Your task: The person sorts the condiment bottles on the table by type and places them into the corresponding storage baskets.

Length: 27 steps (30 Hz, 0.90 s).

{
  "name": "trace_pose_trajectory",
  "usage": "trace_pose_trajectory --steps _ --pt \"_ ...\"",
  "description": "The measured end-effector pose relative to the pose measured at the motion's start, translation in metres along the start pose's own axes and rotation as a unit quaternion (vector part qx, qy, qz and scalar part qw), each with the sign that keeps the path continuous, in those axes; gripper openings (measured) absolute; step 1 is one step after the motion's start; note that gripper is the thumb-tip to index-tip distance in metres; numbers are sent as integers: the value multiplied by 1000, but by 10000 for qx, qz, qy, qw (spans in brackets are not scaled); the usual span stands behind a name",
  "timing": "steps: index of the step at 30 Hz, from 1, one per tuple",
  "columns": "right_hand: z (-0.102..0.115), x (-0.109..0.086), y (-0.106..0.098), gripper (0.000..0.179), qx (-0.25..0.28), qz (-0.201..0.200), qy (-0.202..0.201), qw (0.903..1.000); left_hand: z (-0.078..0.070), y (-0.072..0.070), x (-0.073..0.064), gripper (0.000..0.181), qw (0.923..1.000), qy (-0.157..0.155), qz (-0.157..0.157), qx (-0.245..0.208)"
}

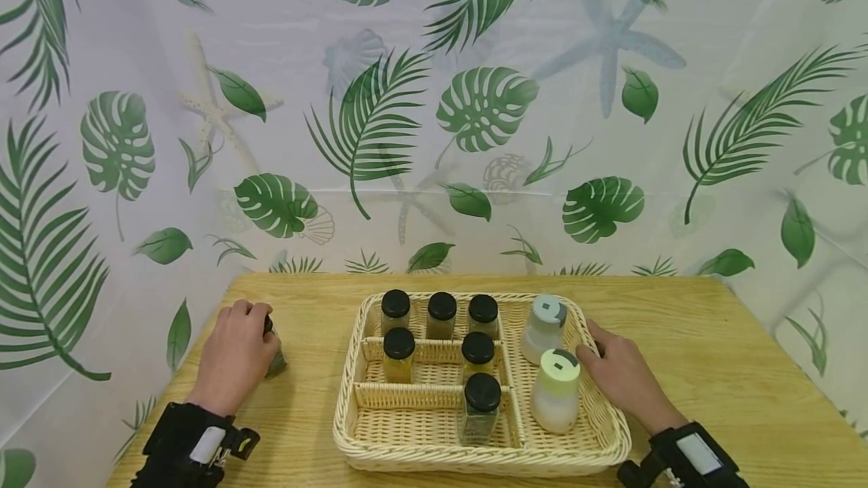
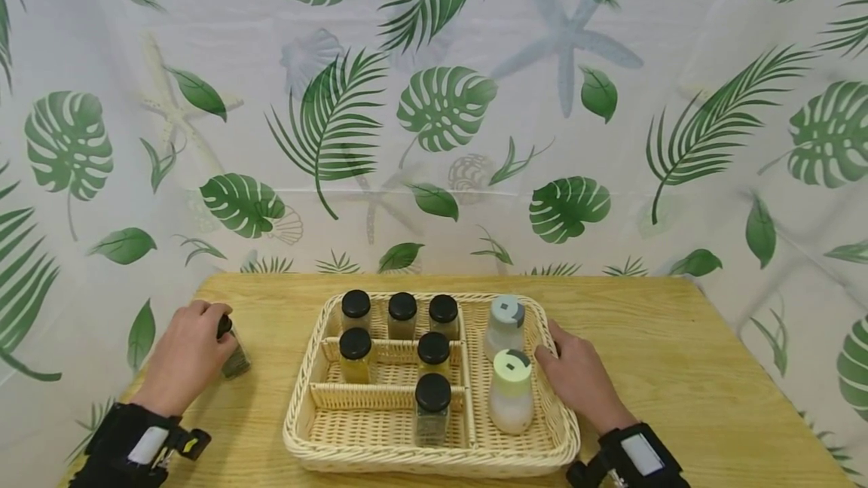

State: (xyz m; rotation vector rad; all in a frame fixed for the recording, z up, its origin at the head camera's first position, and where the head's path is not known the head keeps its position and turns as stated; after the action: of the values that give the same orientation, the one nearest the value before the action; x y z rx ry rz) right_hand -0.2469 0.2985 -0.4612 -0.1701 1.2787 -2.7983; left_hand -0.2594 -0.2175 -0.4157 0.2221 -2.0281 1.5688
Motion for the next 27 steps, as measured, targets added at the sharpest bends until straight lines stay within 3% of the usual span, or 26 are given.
trace_pose_trajectory --steps 6,18,27 --pt "0 2 0 55 2 25 -51 10000 -11 -9 1 27 10000 54 11 -63" --pt "-6 4 0 55 -356 -43 -143 9993 -60 -45 7 30 9987 316 241 -311" --pt "-4 4 -1 56 -374 -7 -98 9993 -86 -64 7 32 9976 457 263 -441"
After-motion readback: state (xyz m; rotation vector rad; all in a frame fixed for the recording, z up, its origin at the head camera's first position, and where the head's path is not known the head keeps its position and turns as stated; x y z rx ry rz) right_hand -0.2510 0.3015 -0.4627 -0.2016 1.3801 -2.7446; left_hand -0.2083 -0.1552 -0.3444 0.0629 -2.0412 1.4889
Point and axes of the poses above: each hand's wrist, its own x-axis towards the middle knuckle, its own y-axis out of the palm, z = x × y, the point moved 2 cm from there along x, towards the middle knuckle, and after that the axes turned 4 degrees about z, right-handed, at the moved point
